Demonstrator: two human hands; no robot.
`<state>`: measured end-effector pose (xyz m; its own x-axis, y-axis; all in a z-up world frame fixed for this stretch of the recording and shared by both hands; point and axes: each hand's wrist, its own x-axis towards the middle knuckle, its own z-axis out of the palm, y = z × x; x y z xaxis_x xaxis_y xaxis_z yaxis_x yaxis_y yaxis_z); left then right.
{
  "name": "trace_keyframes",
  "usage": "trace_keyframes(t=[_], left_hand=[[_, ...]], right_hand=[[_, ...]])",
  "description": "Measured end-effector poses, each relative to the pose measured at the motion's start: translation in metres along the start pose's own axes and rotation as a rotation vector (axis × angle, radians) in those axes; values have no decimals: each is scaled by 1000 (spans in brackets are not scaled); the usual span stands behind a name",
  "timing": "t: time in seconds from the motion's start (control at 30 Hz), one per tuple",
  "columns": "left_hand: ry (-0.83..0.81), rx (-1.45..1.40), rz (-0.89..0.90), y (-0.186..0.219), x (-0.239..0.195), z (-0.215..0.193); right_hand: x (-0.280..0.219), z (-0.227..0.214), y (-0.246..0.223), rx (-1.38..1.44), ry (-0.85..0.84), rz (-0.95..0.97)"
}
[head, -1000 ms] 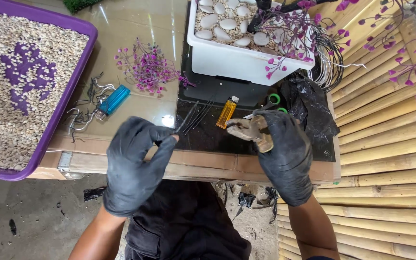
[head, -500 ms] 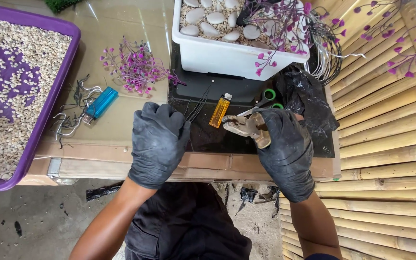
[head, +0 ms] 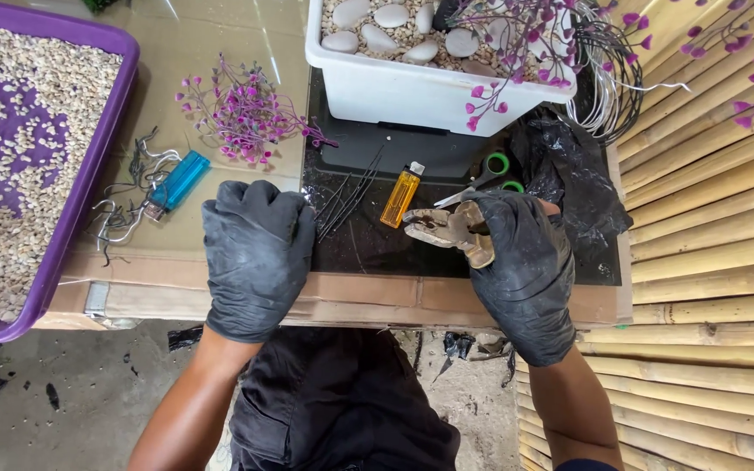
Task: Using pliers to strip bark or shape a small branch for a bonsai tree arrangement.
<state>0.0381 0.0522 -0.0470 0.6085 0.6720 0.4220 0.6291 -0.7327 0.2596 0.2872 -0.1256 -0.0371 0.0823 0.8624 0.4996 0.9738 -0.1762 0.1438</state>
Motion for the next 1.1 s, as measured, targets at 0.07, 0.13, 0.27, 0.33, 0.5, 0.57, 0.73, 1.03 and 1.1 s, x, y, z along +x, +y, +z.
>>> trace_keyframes(t=[0.07,0.13,0.27,0.33,0.5,0.57,0.73,1.03,1.1], left_hand=[[-10,-1,-15,-4,1,-4],[-20,-3,-29,-4,2,-8],[-29,43,62,-10,-4,8],[-5,121,188,-14,-9,19],[21,35,177,-15,-16,18],[7,60,178,-16,-18,25],[22,88,223,-8,-12,9],[-19,-431,175,-15,-20,15],[11,-188,253,-27,-34,42]], right_hand=[[2,1,1,3,-19,-8],[5,2,3,6,-38,-14],[13,6,8,9,-109,-25],[18,15,13,5,-131,-34],[38,23,9,-258,-255,-16],[45,18,4,-260,-226,-41],[49,39,13,-3,-263,-11],[34,96,49,94,-207,19],[33,93,37,33,-121,84]])
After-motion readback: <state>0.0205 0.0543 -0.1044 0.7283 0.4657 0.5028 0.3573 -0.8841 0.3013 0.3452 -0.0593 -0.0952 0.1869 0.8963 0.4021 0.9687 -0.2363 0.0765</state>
